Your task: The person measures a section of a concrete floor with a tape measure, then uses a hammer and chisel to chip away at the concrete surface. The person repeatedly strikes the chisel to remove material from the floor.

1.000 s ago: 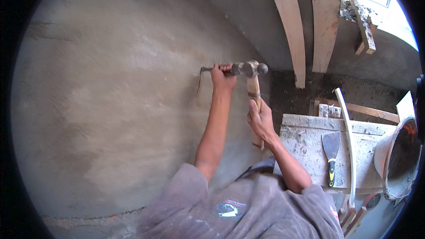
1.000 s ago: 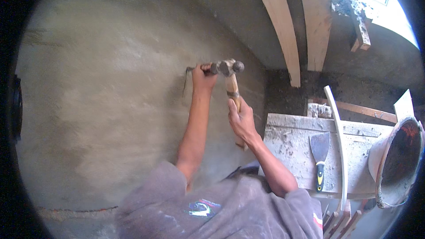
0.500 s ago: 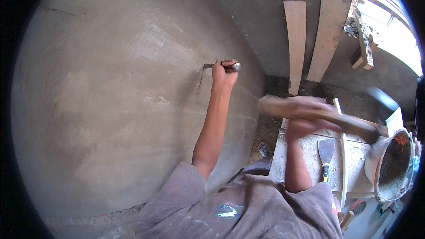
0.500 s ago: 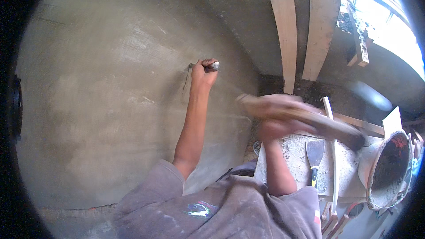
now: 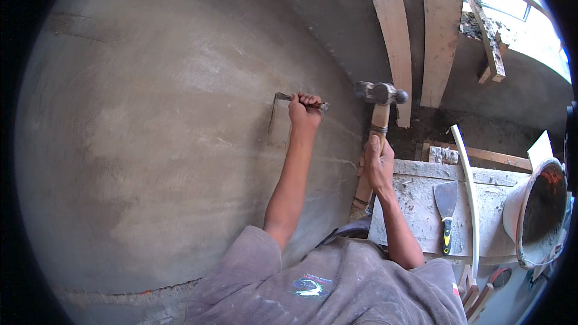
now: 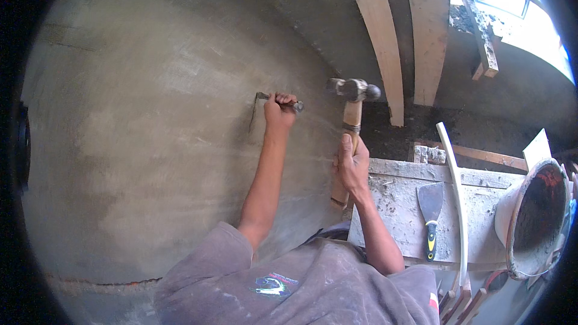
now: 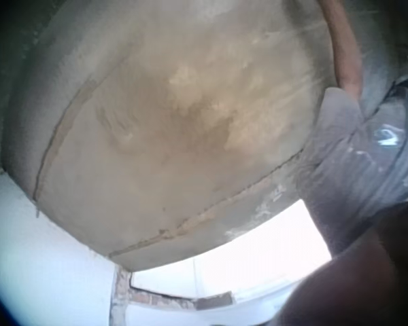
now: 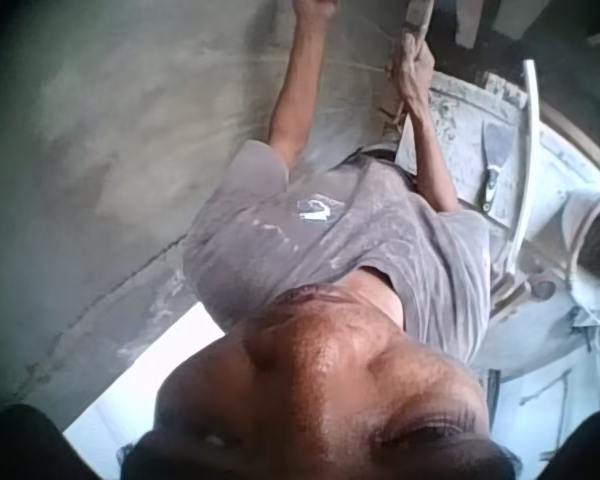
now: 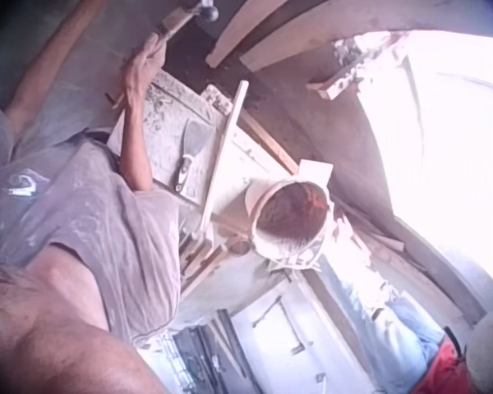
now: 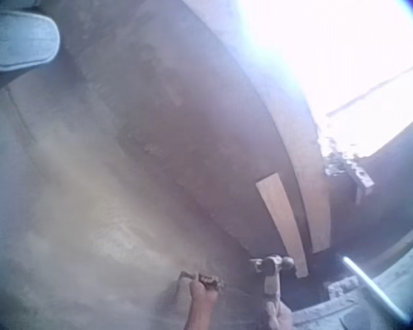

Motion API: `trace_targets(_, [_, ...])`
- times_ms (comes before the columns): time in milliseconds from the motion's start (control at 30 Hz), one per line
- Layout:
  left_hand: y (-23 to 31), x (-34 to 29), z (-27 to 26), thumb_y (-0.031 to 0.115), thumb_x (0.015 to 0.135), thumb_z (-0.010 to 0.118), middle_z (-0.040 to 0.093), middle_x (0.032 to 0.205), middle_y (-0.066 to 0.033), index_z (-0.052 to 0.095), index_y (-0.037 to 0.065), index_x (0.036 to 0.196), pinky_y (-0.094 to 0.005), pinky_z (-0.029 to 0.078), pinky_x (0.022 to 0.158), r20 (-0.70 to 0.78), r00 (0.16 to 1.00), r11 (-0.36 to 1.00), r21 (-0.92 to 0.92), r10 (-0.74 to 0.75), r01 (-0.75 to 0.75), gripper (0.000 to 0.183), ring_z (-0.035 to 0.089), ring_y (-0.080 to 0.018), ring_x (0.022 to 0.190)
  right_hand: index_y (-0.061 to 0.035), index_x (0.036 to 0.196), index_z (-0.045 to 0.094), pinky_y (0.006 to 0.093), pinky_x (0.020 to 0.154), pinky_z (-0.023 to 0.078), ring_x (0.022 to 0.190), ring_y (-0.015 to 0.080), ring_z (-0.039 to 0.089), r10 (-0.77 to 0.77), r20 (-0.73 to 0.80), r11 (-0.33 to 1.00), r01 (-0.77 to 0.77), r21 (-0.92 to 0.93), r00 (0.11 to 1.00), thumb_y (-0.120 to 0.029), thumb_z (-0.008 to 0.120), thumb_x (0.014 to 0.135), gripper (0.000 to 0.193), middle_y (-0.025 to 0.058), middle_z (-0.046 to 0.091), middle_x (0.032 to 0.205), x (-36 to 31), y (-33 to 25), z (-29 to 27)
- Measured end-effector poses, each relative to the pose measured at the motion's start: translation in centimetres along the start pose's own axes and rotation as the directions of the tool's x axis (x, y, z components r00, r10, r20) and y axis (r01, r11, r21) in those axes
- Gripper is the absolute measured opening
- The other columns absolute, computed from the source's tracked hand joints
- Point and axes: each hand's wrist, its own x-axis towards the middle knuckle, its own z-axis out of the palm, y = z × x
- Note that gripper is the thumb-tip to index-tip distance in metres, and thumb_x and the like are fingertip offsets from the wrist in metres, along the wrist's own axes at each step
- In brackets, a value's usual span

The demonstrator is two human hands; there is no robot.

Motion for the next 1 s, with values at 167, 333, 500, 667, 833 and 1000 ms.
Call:
trace_targets(167, [-0.7,1.0,0.1,0.035,0.101,0.028,0.032,0.060,0.0010,0.038,0.010,0.075,-0.0280,0.035,0.053,0.050,0.998,1.000,-0.006,0.027,-0.027,0.038,0.032,-0.0138,0.053,-0.0067,0.085,0.045,0.0248,0.039,0.041,0.043,0.0101,0.046,-0.065,-0.095,0.996,0.071,0.055,0.993,-0.051,0.044,0.093,0.046,0.0013,0.044,0.058,0.3,-0.1,-2.4])
trace_targets(333, [-0.2,1.7,0.4,0.033,0.101,0.027,0.032,0.061,0.0005,0.037,0.010,0.074,-0.0294,0.035,0.054,0.046,0.999,0.997,-0.067,0.026,-0.023,0.037,0.031,-0.0144,0.053,-0.0070,0.087,0.045,0.0247,0.038,0.040,0.042,0.0107,0.045,-0.129,-0.120,0.987,0.139,0.083,0.984,-0.052,0.044,0.093,0.046,0.0019,0.045,0.055,0.0,-2.1,-4.0])
trace_targets(500, [0.4,1.9,1.2,0.028,0.101,0.025,0.032,0.063,-0.0016,0.034,0.008,0.072,-0.0308,0.036,0.056,0.037,0.999,0.997,-0.076,0.028,-0.025,0.037,0.032,-0.0156,0.055,-0.0060,0.093,0.045,0.0267,0.041,0.043,0.044,0.0122,0.049,-0.329,-0.166,0.917,0.357,0.180,0.929,-0.055,0.040,0.093,0.049,0.0039,0.048,0.058,-1.9,-7.7,-5.3])
trace_targets(667, [0.8,2.0,2.0,0.029,0.101,0.024,0.032,0.063,-0.0024,0.032,0.008,0.070,-0.0308,0.036,0.055,-0.013,1.000,0.986,-0.165,-0.011,0.008,0.038,0.032,-0.0160,0.055,-0.0098,0.098,0.043,0.0312,0.050,0.047,0.050,0.0161,0.050,-0.654,-0.318,0.545,0.720,0.430,0.686,-0.062,0.029,0.092,0.054,0.0047,0.050,0.064,-0.7,-11.4,-3.2])
trace_targets(833, [1.1,2.2,2.7,0.026,0.101,0.023,0.031,0.062,-0.0021,0.031,0.008,0.068,-0.0310,0.036,0.054,-0.007,1.000,0.983,-0.184,-0.018,0.017,0.038,0.031,-0.0164,0.055,-0.0045,0.099,0.052,0.0259,0.045,0.041,0.050,0.0095,0.050,-0.030,0.120,0.956,0.063,-0.287,0.992,-0.026,0.048,0.096,0.022,-0.0020,0.048,0.062,1.6,1.4,4.2])
trace_targets(1000, [1.3,2.5,2.9,0.004,0.093,0.032,0.032,0.063,-0.0042,0.032,0.005,0.067,-0.0309,0.037,0.054,-0.134,0.987,0.989,-0.111,0.087,-0.102,0.026,0.033,-0.0174,0.056,-0.0025,0.097,0.052,0.0257,0.045,0.040,0.051,0.0089,0.048,-0.067,0.092,0.996,0.072,-0.050,0.994,-0.032,0.048,0.096,0.030,-0.0004,0.049,0.062,1.2,5.8,1.9])
